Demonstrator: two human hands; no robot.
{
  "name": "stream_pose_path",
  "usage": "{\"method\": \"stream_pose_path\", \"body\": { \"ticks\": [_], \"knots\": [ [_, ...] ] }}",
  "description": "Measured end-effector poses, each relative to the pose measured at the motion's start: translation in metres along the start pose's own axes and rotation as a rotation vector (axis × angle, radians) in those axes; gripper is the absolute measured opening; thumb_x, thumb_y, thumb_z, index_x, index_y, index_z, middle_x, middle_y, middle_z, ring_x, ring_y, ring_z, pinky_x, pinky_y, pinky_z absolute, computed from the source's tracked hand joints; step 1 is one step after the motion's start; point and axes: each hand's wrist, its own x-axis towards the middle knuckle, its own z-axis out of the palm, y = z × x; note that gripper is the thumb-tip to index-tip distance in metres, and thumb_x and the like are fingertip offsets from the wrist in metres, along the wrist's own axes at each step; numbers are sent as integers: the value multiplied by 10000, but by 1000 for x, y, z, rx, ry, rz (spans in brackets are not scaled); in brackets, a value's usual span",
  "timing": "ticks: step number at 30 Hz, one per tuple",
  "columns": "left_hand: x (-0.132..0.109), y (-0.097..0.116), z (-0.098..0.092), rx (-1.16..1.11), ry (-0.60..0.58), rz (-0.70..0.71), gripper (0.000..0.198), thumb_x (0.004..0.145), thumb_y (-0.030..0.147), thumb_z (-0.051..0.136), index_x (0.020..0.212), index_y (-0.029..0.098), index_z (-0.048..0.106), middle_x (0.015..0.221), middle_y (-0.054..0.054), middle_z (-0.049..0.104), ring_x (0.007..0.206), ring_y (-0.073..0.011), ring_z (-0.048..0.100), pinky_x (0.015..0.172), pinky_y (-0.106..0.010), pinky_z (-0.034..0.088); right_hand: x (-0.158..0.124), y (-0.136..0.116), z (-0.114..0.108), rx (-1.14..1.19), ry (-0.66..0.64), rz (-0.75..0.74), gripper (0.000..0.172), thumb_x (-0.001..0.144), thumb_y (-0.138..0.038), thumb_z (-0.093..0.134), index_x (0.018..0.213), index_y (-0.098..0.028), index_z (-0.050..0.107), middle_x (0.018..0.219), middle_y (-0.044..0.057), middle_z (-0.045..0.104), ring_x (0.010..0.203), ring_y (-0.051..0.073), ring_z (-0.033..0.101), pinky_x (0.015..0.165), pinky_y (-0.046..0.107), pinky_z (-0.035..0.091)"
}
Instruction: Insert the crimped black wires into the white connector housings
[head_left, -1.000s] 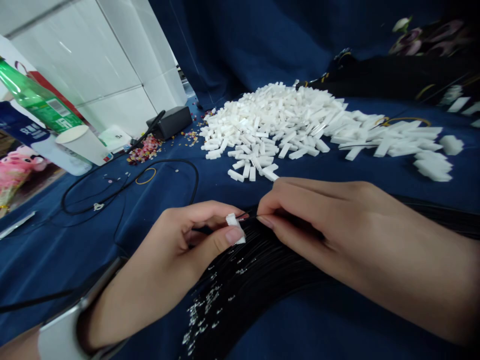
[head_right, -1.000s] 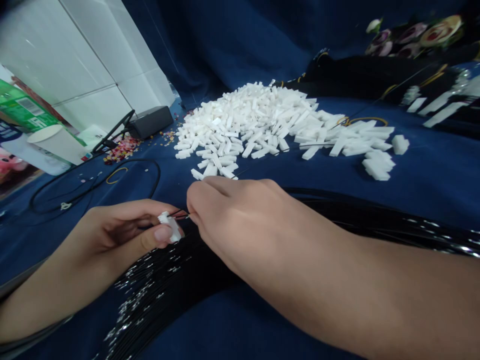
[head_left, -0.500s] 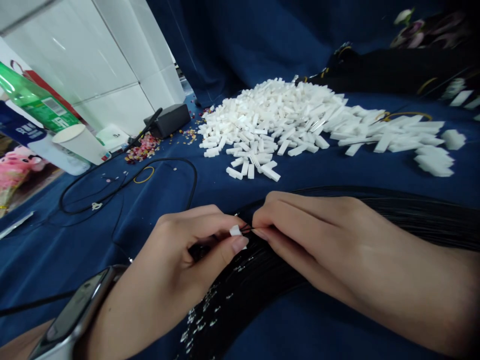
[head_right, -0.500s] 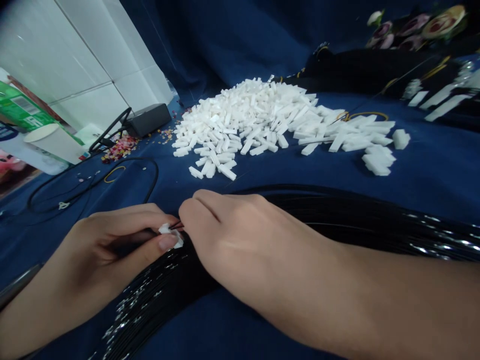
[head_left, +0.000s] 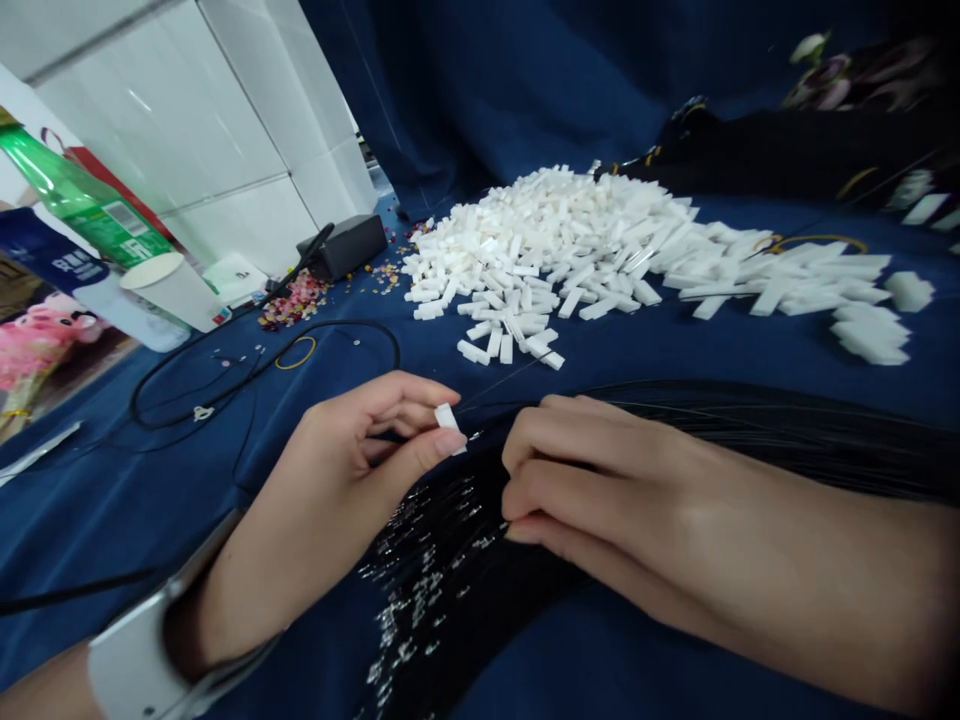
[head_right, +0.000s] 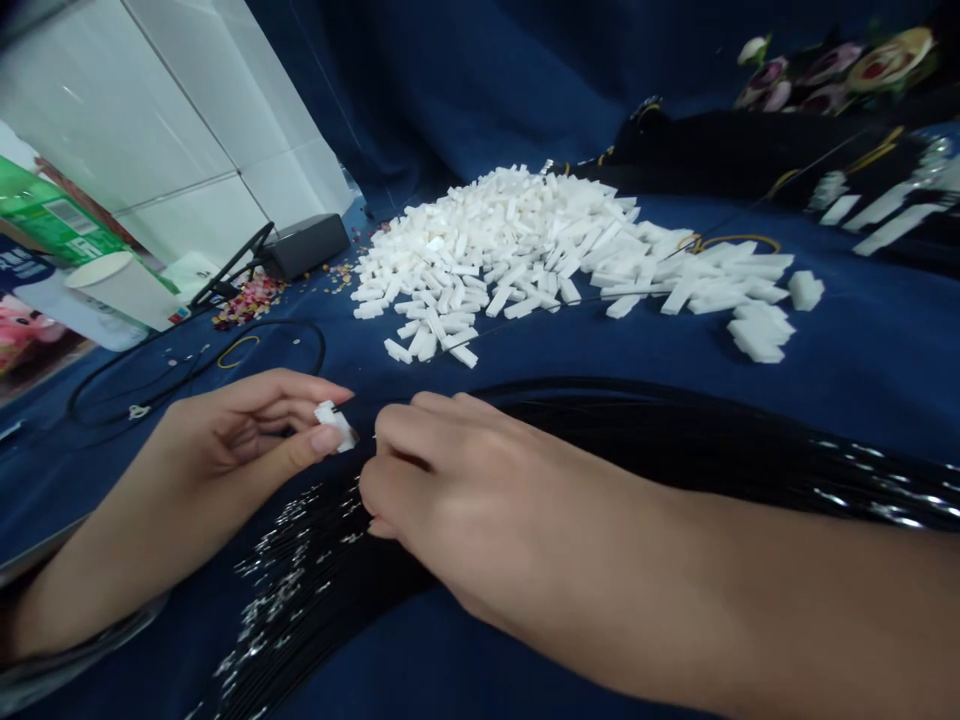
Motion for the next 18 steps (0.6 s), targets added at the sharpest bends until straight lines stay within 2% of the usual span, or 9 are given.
{"method": "stream_pose_path", "body": {
  "ticks": [4,8,13,18],
  "knots": [
    [-3,-2,0,-10,-53,-7,119,834,113,722,813,222,678,724,85,744,667,-43,708,641,-57,532,2,-1,0,198,0,164,204,977,-97,471,864,-163,628,919,1,594,765,54,531,673,173,445],
    [-4,-1,0,-24,-91,-26,96,849,139,726,841,224,682,718,74,735,663,-59,689,631,-87,529,9,-2,-8,166,111,217,236,960,-110,511,779,-162,652,830,-14,617,706,39,544,616,157,414],
    [-6,3,1,-70,-132,-73,80,843,181,736,809,227,680,685,63,718,618,-76,653,574,-112,512,12,0,-15,118,113,319,266,966,-201,441,773,-191,623,679,-44,594,534,62,489,435,249,267],
    [-8,5,3,-99,-162,-97,95,839,198,738,785,240,672,657,66,679,595,-83,617,554,-121,501,4,-3,-12,69,42,272,261,958,-124,403,859,-184,637,840,-13,621,650,75,545,514,238,387]
  ]
}}
